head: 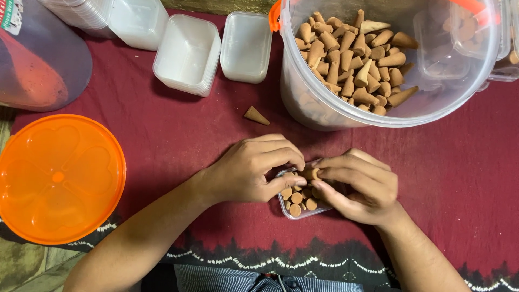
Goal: The person is sorting and packaging incense cones from a large bucket into smaller plastic containers.
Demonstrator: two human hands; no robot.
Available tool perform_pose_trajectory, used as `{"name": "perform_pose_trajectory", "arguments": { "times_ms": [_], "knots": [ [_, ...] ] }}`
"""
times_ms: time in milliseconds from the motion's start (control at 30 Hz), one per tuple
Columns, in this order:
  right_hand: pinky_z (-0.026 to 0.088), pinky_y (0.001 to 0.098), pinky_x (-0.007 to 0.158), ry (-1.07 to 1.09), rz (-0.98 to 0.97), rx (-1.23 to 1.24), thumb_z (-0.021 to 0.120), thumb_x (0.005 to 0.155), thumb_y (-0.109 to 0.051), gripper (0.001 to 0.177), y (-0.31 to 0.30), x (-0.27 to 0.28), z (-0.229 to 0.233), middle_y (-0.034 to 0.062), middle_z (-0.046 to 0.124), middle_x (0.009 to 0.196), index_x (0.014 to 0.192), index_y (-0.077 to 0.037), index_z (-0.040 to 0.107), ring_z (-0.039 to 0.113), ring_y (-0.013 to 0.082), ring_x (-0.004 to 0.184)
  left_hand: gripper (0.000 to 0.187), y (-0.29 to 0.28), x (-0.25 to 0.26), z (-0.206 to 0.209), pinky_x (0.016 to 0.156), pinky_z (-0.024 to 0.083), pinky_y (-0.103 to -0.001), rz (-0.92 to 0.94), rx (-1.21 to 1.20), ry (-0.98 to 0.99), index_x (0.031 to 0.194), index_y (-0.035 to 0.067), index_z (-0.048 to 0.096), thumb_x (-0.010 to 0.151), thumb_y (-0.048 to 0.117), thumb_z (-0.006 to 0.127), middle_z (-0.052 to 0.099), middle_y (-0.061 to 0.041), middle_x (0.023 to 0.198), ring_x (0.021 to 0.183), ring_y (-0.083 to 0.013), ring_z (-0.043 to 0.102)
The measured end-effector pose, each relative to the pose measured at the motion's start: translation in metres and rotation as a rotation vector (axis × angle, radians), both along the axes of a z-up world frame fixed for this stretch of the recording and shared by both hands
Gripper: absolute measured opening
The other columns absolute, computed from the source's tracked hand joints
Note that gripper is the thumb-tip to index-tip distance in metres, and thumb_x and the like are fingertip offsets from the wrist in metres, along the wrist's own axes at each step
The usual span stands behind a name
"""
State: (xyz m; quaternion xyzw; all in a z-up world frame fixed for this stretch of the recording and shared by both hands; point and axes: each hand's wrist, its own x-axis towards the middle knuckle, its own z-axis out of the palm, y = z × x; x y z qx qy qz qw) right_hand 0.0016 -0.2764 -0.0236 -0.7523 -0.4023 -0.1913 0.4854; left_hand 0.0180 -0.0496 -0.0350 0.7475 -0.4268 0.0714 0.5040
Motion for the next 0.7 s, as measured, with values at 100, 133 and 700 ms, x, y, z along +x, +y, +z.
{"name": "perform_pose_trajectory", "arguments": {
  "times_ms": [100, 133, 700],
  "knots": [
    [0.051, 0.0374, 0.046, 0.021, 0.036, 0.012, 0.078, 0.082, -0.004, 0.007, -0.016, -0.001, -0.007, 0.0171, 0.074, 0.080, 0.087, 0.000, 0.074, 0.060, 0.0289, 0.050, 0.030, 0.006, 0.000, 0.010, 0.076, 0.058, -0.045, -0.061, 0.059, 0.062, 0.104, 0.004, 0.064, 0.087, 0.023, 0.081, 0.069, -0.014, 0.099, 0.087, -0.0349, 0.068],
    [0.051, 0.0374, 0.046, 0.022, 0.037, 0.011, 0.078, 0.082, -0.004, 0.007, -0.017, -0.003, -0.006, 0.0171, 0.074, 0.080, 0.087, 0.000, 0.074, 0.060, 0.0289, 0.050, 0.030, 0.006, -0.001, 0.010, 0.076, 0.058, -0.045, -0.060, 0.058, 0.063, 0.104, 0.004, 0.064, 0.087, 0.023, 0.081, 0.069, -0.014, 0.099, 0.087, -0.0349, 0.068],
    [0.048, 0.0382, 0.044, -0.025, 0.010, 0.005, 0.076, 0.082, -0.002, 0.002, -0.035, 0.007, -0.019, 0.0189, 0.076, 0.080, 0.082, -0.001, 0.075, 0.059, 0.0305, 0.048, 0.012, 0.007, -0.004, 0.003, 0.073, 0.058, -0.038, -0.009, 0.217, -0.045, 0.103, 0.008, 0.069, 0.091, 0.012, 0.068, 0.066, -0.008, 0.098, 0.087, -0.0284, 0.067]
  ]
}}
